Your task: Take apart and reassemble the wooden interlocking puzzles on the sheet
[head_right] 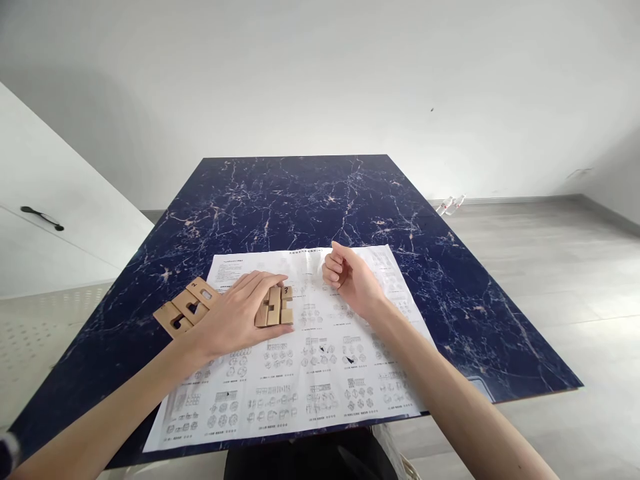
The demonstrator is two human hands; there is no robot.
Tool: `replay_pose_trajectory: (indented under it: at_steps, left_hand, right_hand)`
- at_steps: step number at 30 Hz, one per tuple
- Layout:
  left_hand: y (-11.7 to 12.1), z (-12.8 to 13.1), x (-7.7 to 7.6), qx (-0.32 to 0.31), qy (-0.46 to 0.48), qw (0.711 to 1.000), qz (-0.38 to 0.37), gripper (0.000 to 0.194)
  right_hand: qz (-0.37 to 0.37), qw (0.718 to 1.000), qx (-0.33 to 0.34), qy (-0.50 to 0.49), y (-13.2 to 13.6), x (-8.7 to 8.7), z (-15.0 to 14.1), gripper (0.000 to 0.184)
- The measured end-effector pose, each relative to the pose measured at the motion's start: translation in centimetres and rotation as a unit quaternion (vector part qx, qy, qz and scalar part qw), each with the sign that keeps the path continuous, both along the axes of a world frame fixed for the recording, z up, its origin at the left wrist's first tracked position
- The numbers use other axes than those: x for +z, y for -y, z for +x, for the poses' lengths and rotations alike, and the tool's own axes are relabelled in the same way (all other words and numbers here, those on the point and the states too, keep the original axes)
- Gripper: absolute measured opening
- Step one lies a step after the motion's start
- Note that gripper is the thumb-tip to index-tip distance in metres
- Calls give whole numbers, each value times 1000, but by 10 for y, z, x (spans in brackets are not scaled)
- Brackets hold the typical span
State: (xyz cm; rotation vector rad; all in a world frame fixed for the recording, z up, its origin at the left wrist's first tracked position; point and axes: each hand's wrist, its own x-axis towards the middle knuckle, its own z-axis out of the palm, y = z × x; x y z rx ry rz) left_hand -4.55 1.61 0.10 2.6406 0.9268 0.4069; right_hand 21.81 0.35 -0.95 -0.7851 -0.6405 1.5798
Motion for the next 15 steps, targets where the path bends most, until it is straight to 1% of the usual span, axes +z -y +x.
replay_pose_trajectory:
  at_steps: [5,11,15]
  left_hand:
    - [-2,-4,0,3,-4,1000,-11,78]
    - [-3,-4,0,1,14,1000,-11,71]
    - [-3,-4,0,7,18,1000,-7,75]
  right_hand:
    - [-6,1000,0,1,-1,-1,0,50]
    - [-5,1000,0,18,1,2,-2,48]
    - [-7,999,3,51,3,4,-3,51]
